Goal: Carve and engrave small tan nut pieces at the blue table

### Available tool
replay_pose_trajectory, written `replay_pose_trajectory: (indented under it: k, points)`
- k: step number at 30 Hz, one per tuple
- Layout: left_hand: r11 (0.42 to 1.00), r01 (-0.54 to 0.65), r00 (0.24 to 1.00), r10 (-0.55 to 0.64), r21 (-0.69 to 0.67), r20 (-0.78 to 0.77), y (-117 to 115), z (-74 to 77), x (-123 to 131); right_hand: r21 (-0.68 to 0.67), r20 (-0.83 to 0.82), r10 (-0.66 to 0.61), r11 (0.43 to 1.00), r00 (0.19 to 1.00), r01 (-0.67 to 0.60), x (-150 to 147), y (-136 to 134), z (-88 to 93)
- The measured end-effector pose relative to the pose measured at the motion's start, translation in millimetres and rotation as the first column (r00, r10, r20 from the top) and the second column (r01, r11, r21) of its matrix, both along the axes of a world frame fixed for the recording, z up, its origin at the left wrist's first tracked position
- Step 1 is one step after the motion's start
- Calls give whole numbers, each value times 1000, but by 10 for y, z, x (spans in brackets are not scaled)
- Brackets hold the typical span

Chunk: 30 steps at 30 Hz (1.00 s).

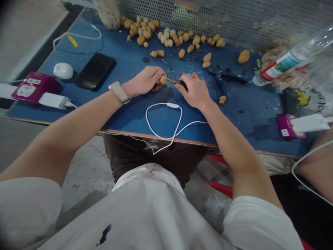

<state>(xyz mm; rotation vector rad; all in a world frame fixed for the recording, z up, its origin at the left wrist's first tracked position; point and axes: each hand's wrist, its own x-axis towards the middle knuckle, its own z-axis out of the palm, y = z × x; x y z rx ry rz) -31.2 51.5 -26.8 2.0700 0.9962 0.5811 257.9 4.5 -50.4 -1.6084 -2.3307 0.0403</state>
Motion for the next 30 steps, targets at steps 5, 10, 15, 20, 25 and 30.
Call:
replay_pose_trajectory:
  k: [5,10,15,20,25,30]
  points:
    - [1000,-2,1000,2,-14,5,-2,-3,11,-15,4,-12,1000,1000,12,-7,11,1]
    - [999,-19,999,21,-40,41,-10,0,8,-16,-15,5,1000,1000,-5,12,21,-16]
    - [997,-29,996,34,-66,80,-9,-8,17,-39,28,-40,998,999,41,-19,5,14]
    - [997,-34,996,39,-70,77,-5,-13,26,-30,32,-35,999,999,36,-5,17,2]
    - [999,-30,998,32,-45,58,24,-49,25,8,5,11,1000,1000,-11,53,52,-57]
    - [999,-33,999,34,-33,28,31,-57,32,23,-11,27,999,1000,-27,72,59,-77]
